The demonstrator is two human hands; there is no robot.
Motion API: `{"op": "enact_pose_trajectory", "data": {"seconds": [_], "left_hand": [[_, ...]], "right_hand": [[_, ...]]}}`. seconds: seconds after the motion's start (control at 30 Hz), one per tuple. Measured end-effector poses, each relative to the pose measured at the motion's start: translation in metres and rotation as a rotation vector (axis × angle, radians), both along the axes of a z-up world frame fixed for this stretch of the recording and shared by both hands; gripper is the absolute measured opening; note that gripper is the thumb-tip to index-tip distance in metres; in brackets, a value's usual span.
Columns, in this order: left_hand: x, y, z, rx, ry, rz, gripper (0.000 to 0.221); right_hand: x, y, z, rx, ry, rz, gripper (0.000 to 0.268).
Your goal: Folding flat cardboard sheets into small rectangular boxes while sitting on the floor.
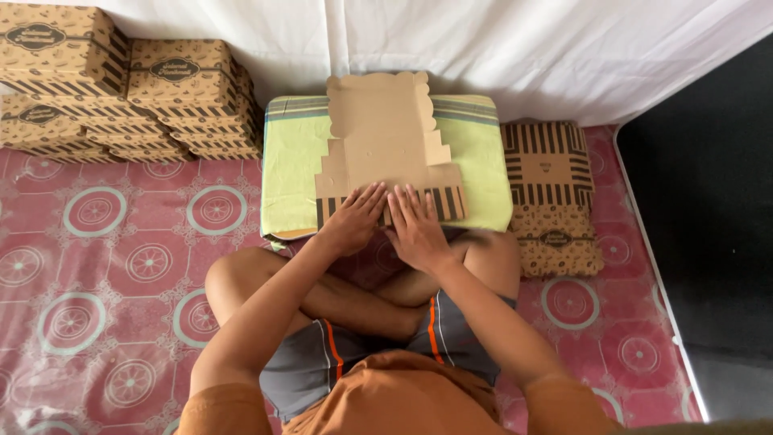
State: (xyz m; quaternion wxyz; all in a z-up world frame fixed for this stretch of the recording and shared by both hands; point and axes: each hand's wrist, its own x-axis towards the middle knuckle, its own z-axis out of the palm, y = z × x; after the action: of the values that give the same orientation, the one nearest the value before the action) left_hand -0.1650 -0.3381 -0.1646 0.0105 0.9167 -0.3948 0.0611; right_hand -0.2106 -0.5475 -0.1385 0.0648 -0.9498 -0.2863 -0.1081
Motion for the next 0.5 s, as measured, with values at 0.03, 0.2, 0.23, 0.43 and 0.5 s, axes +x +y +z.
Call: {"op": "enact_pose_trajectory", "data": {"seconds": [0.03,0.2,0.23,0.43,0.5], "left_hand": [[0.002,0.002,-0.006,-0.017,0.042,-0.011,0.075],[0.022,0.002,0.023,0.019,0.15,-0.05,0.068],[0.028,0.001,0.035,-0.058,0.052,-0.073,0.066],[0.085,-0.002,0.096,-0.201,-0.324,-0.083,0.05],[0.094,-0.002,0.133,-0.193,-0.44,-0.06,0.045]], "right_hand": [[-0.003,0.0,0.003,0.008,-0.014,0.007,0.07],[0.017,-0.012,0.026,0.055,-0.144,0.069,0.054],[0.025,-0.013,0.04,0.054,-0.209,0.085,0.053],[0.085,-0.02,0.11,0.078,-0.512,0.134,0.041],[0.099,-0.018,0.137,0.055,-0.602,0.12,0.039]]}}
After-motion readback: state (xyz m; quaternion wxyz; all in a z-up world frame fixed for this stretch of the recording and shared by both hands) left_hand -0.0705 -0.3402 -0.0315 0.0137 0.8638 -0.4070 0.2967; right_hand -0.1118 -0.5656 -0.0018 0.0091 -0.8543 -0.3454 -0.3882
